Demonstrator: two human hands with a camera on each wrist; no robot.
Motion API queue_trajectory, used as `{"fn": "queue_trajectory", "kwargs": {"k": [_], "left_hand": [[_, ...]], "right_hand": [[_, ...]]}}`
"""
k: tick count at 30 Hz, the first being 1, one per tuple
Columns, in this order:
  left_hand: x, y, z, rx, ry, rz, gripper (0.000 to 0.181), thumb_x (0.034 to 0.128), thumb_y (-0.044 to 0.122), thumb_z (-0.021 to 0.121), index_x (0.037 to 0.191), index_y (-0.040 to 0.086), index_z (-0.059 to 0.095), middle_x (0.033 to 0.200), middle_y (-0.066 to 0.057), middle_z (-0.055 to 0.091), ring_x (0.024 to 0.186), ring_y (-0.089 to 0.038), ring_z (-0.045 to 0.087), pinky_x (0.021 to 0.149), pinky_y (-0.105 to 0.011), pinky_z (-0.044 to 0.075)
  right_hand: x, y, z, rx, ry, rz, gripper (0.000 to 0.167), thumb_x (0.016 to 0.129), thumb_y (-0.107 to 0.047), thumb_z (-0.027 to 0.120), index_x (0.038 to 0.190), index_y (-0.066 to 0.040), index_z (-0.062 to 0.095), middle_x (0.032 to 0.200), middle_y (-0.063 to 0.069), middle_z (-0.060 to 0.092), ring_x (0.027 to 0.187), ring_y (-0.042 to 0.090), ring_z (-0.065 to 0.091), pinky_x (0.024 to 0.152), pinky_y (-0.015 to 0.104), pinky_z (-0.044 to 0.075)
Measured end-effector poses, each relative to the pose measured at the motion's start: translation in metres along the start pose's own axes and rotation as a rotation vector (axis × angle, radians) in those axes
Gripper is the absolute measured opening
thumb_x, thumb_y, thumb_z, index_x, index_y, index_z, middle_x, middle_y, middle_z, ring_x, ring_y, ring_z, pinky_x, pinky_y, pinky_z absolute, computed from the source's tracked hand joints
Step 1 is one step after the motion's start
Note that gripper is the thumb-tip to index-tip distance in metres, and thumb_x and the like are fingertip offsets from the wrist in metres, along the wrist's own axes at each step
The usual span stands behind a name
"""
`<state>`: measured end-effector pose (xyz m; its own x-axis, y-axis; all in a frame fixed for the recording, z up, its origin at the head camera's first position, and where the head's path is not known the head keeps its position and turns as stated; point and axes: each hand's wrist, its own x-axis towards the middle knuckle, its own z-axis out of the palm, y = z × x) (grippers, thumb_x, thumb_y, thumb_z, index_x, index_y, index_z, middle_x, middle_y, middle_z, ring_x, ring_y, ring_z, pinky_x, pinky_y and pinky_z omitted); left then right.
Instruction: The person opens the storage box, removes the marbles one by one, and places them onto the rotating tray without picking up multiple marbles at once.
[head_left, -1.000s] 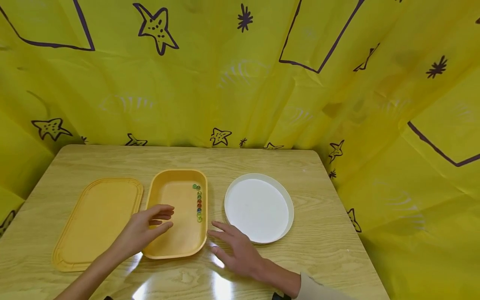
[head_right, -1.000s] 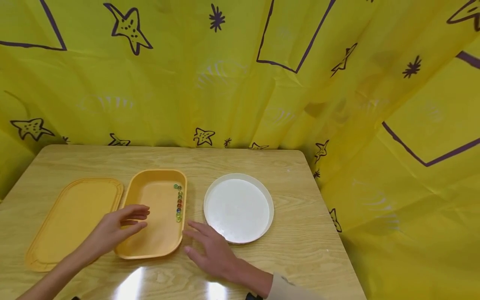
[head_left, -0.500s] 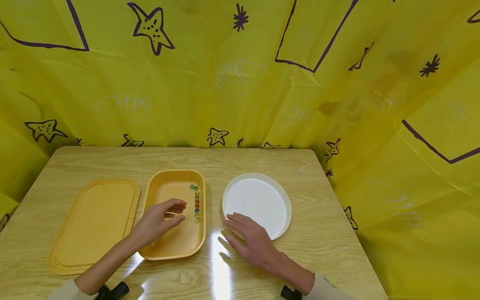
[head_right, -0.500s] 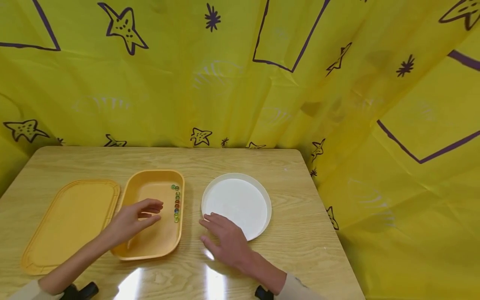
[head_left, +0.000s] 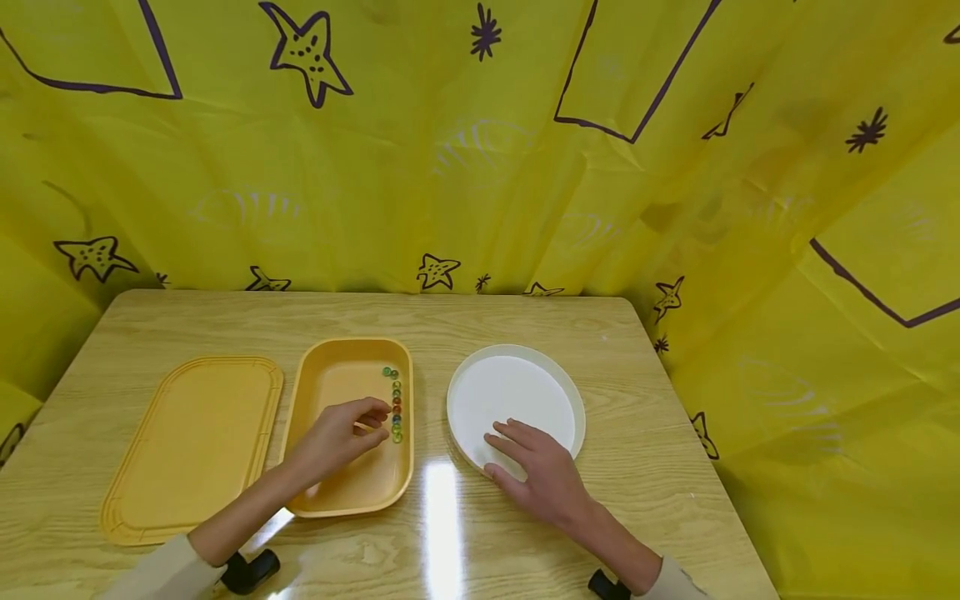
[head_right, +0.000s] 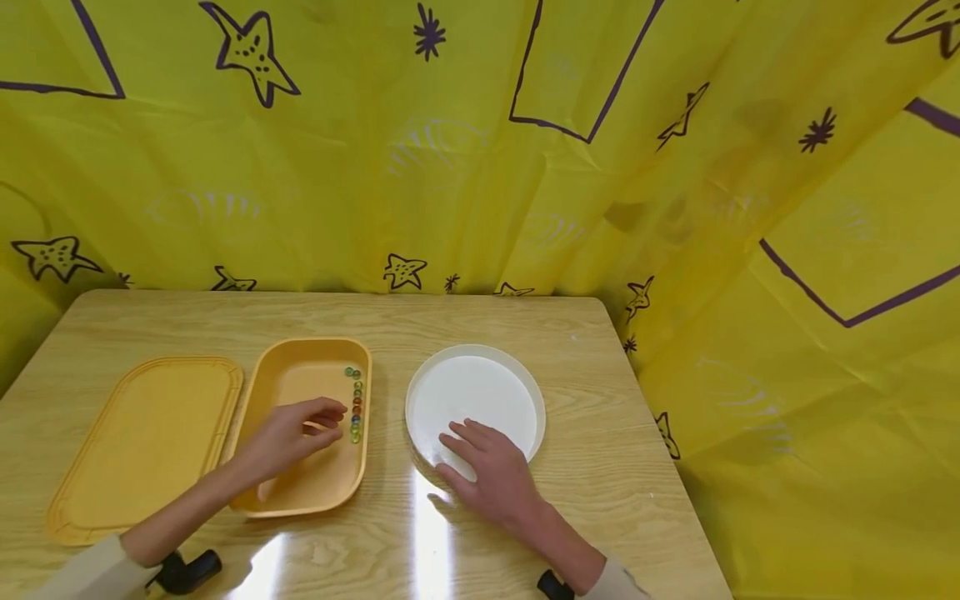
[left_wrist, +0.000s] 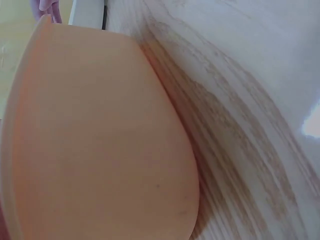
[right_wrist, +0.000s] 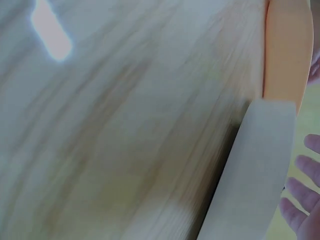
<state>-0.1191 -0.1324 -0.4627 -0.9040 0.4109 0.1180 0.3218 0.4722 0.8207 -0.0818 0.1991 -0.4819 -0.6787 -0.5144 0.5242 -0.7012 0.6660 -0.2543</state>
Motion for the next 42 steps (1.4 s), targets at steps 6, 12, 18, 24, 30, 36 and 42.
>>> {"fn": "queue_trajectory", "kwargs": {"k": [6, 12, 18, 24, 30, 36, 42], "left_hand": [[0.001, -0.003, 0.007, 0.024, -0.029, 0.005, 0.022, 0.0905, 0.000, 0.071, 0.112, -0.005, 0.067, 0.104, -0.015, 0.071, 0.089, -0.026, 0.068, 0.075, -0.035, 0.057], [0.001, -0.006, 0.010, 0.039, -0.036, 0.006, 0.020, 0.0905, 0.001, 0.071, 0.109, -0.006, 0.068, 0.102, -0.013, 0.071, 0.088, -0.024, 0.068, 0.074, -0.034, 0.057], [0.004, -0.005, 0.015, 0.051, -0.047, 0.014, 0.017, 0.0893, 0.001, 0.072, 0.106, -0.004, 0.070, 0.097, -0.009, 0.071, 0.084, -0.019, 0.066, 0.073, -0.032, 0.055], [0.006, -0.008, 0.021, 0.093, -0.030, 0.038, 0.016, 0.0859, -0.003, 0.074, 0.101, -0.004, 0.071, 0.089, -0.004, 0.069, 0.077, -0.015, 0.065, 0.069, -0.029, 0.054], [0.005, -0.011, 0.022, 0.124, -0.036, 0.027, 0.015, 0.0861, -0.003, 0.073, 0.101, -0.003, 0.072, 0.090, -0.005, 0.069, 0.077, -0.015, 0.065, 0.069, -0.028, 0.054], [0.005, -0.012, 0.022, 0.125, -0.043, 0.012, 0.014, 0.0862, -0.004, 0.072, 0.100, -0.004, 0.073, 0.089, -0.005, 0.070, 0.076, -0.014, 0.065, 0.068, -0.027, 0.054], [0.006, -0.012, 0.022, 0.112, -0.049, 0.023, 0.011, 0.0853, -0.004, 0.073, 0.096, -0.003, 0.073, 0.086, -0.004, 0.070, 0.074, -0.013, 0.065, 0.067, -0.026, 0.054]], "right_hand": [[-0.015, 0.017, -0.010, -0.040, 0.006, 0.045, 0.048, 0.099, -0.050, 0.057, 0.118, -0.010, 0.074, 0.120, 0.005, 0.070, 0.112, 0.030, 0.065, 0.089, 0.047, 0.053], [-0.029, 0.031, -0.018, -0.106, -0.011, 0.029, 0.057, 0.101, -0.057, 0.047, 0.116, -0.009, 0.075, 0.119, 0.005, 0.071, 0.111, 0.030, 0.065, 0.092, 0.050, 0.050], [-0.043, 0.040, -0.027, -0.123, -0.090, 0.041, 0.060, 0.099, -0.061, 0.046, 0.117, -0.011, 0.075, 0.122, 0.004, 0.070, 0.117, 0.032, 0.062, 0.097, 0.053, 0.045], [-0.052, 0.046, -0.030, -0.131, -0.149, 0.010, 0.052, 0.097, -0.057, 0.054, 0.118, -0.013, 0.075, 0.124, 0.004, 0.069, 0.117, 0.031, 0.061, 0.100, 0.053, 0.042], [-0.058, 0.048, -0.027, -0.138, -0.149, -0.036, 0.044, 0.100, -0.049, 0.055, 0.119, -0.014, 0.074, 0.123, 0.005, 0.069, 0.117, 0.032, 0.062, 0.104, 0.052, 0.037], [-0.059, 0.048, -0.027, -0.127, -0.130, -0.035, 0.044, 0.103, -0.047, 0.050, 0.119, -0.014, 0.074, 0.122, 0.003, 0.069, 0.118, 0.032, 0.061, 0.107, 0.051, 0.035], [-0.060, 0.048, -0.027, -0.113, -0.148, -0.021, 0.041, 0.100, -0.045, 0.055, 0.120, -0.014, 0.074, 0.123, 0.001, 0.069, 0.122, 0.031, 0.058, 0.111, 0.048, 0.030]]}}
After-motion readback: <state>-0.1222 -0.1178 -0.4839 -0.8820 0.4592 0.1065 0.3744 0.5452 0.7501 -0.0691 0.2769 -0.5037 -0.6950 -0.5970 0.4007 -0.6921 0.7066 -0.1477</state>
